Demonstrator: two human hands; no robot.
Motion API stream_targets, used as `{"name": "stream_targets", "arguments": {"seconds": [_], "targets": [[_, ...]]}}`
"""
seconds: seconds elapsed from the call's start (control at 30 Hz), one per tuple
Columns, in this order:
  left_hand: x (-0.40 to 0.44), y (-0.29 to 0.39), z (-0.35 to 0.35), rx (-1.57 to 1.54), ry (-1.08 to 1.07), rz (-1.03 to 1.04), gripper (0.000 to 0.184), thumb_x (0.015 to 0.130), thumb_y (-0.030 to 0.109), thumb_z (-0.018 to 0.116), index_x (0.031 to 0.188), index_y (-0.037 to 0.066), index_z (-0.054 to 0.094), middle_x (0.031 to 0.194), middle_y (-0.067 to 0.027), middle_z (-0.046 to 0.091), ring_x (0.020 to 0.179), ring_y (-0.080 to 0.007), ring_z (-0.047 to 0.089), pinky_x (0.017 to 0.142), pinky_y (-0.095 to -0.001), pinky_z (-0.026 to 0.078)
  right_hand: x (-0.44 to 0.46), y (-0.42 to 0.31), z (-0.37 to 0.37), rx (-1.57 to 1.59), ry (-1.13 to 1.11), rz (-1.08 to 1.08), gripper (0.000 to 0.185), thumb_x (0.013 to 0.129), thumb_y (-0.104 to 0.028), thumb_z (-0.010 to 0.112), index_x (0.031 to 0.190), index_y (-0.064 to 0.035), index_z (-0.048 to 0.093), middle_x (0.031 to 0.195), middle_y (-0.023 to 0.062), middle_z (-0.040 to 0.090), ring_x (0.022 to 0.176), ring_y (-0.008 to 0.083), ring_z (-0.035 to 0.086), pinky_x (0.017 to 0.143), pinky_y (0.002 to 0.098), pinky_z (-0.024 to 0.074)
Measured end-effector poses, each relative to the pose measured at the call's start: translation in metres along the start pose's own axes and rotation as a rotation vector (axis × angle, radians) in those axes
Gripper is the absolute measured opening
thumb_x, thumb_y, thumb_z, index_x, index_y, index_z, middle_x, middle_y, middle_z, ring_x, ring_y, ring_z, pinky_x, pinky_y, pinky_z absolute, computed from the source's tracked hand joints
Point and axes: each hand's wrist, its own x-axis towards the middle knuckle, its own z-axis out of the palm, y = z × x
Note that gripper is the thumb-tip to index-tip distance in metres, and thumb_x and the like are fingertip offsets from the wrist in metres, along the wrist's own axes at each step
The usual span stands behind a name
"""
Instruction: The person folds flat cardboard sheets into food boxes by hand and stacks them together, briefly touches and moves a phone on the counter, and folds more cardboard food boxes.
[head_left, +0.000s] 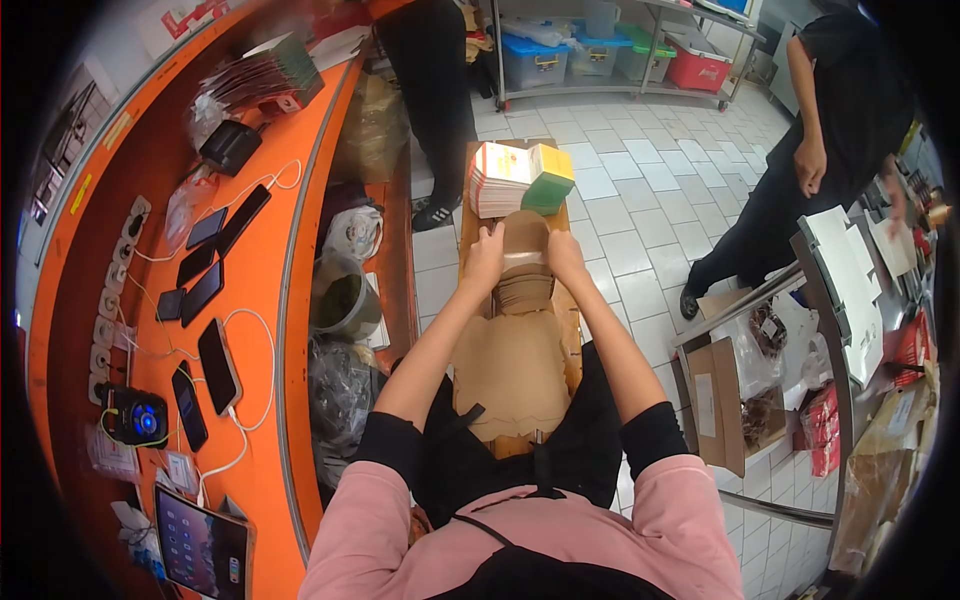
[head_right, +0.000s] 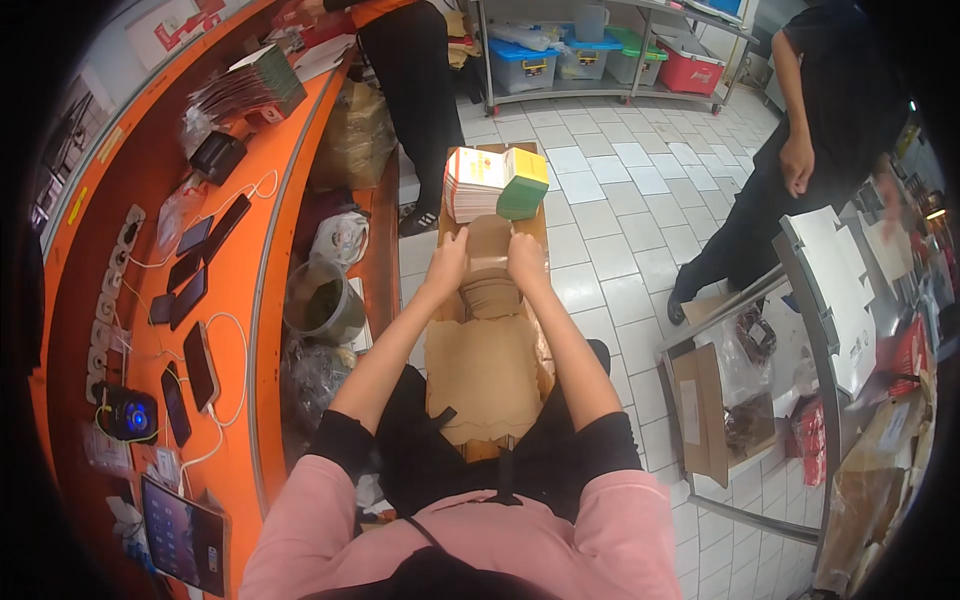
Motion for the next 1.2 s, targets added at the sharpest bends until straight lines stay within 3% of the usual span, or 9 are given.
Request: {"name": "stream_targets", "arguments": {"seconds": [0.2, 0.27, 0.33, 0.37, 0.5, 0.67, 0.77, 0.87, 1.2], "targets": [[-0.047, -0.045, 0.014, -0.881, 0.255, -0.087, 0.051, 0.092, 0.027, 0.041, 0.131, -0.003, 0.025, 0.119, -0.0268, 0.042, 0.11, -0.0391, 0.043, 0.096, -0.0393, 0.033, -0.052, 0.031, -0.018, 0.837, 0.054, 0.142, 0.047, 0.083, -0.038, 0.056, 0.105, 0.0031, 0.057, 0.079, 0.0247, 0.062, 0.076, 0.0337, 0.063, 0.068, 0.0387, 0.0482], [-0.107, -0.08, 0.058, -0.75, 0.379, -0.294, 0.052, 0.091, 0.023, 0.044, 0.13, -0.006, 0.026, 0.122, -0.0263, 0.041, 0.114, -0.039, 0.04, 0.098, -0.0416, 0.031, -0.097, 0.074, 0.028, 0.687, 0.248, 0.122, 0.045, 0.086, -0.038, 0.052, 0.099, 0.0044, 0.058, 0.079, 0.0248, 0.062, 0.075, 0.032, 0.063, 0.066, 0.0384, 0.048], [-0.19, -0.099, 0.105, -0.346, 0.129, -0.567, 0.06, 0.084, 0.016, 0.051, 0.132, -0.006, 0.022, 0.13, -0.0305, 0.031, 0.121, -0.0427, 0.029, 0.101, -0.0447, 0.028, -0.162, 0.109, 0.084, 0.265, -0.096, 0.274, 0.033, 0.086, -0.027, 0.049, 0.089, 0.0026, 0.061, 0.067, 0.0173, 0.062, 0.068, 0.0314, 0.063, 0.062, 0.0395, 0.0486], [-0.228, -0.114, 0.13, -0.243, -0.141, -0.484, 0.07, 0.08, 0.015, 0.054, 0.133, -0.008, 0.015, 0.133, -0.0323, 0.024, 0.121, -0.0461, 0.026, 0.102, -0.046, 0.026, -0.192, 0.113, 0.1, 0.203, -0.351, 0.246, 0.036, 0.079, -0.025, 0.058, 0.096, 0.0065, 0.057, 0.079, 0.0233, 0.059, 0.074, 0.0375, 0.06, 0.068, 0.0427, 0.0479], [-0.284, -0.085, 0.137, -0.299, -0.129, -0.492, 0.079, 0.077, 0.016, 0.058, 0.133, -0.01, 0.01, 0.134, -0.0323, 0.021, 0.12, -0.0468, 0.027, 0.102, -0.0468, 0.026, -0.25, 0.063, 0.115, 0.092, -0.229, 0.21, 0.064, 0.069, -0.02, 0.069, 0.115, 0.0122, 0.04, 0.111, 0.0283, 0.038, 0.103, 0.0411, 0.043, 0.088, 0.0438, 0.0397], [-0.272, -0.084, 0.125, -0.385, -0.053, -0.551, 0.08, 0.075, 0.016, 0.06, 0.132, -0.011, 0.012, 0.131, -0.031, 0.026, 0.12, -0.0428, 0.03, 0.1, -0.044, 0.029, -0.244, 0.044, 0.117, 0.168, -0.177, 0.365, 0.061, 0.068, -0.016, 0.069, 0.117, 0.0053, 0.04, 0.112, 0.0253, 0.039, 0.105, 0.0404, 0.042, 0.087, 0.0463, 0.0399], [-0.268, -0.083, 0.116, -0.406, 0.013, -0.527, 0.073, 0.073, 0.013, 0.062, 0.13, -0.01, 0.022, 0.125, -0.0284, 0.033, 0.117, -0.0396, 0.036, 0.098, -0.0408, 0.033, -0.238, 0.057, 0.119, 0.249, -0.032, 0.458, 0.059, 0.064, -0.014, 0.071, 0.114, 0.0022, 0.042, 0.11, 0.0233, 0.044, 0.1, 0.0346, 0.049, 0.082, 0.0427, 0.0437], [-0.266, -0.078, 0.103, -0.392, 0.063, -0.498, 0.061, 0.072, 0.01, 0.063, 0.124, -0.005, 0.035, 0.117, -0.025, 0.04, 0.111, -0.0379, 0.041, 0.097, -0.0399, 0.034, -0.231, 0.057, 0.106, 0.506, 0.052, 0.473, 0.044, 0.061, -0.011, 0.072, 0.097, -0.0012, 0.047, 0.076, 0.0125, 0.059, 0.067, 0.0258, 0.06, 0.065, 0.0343, 0.0494], [-0.238, -0.112, 0.098, -0.414, 0.168, -0.429, 0.034, 0.068, 0.014, 0.068, 0.096, 0.004, 0.052, 0.086, -0.0107, 0.058, 0.07, -0.0222, 0.062, 0.066, -0.0332, 0.049, -0.227, 0.081, 0.117, 0.566, 0.036, 0.464, 0.033, 0.062, -0.01, 0.072, 0.087, -0.0021, 0.053, 0.059, 0.0052, 0.059, 0.056, 0.0123, 0.059, 0.056, 0.027, 0.0485]]}}
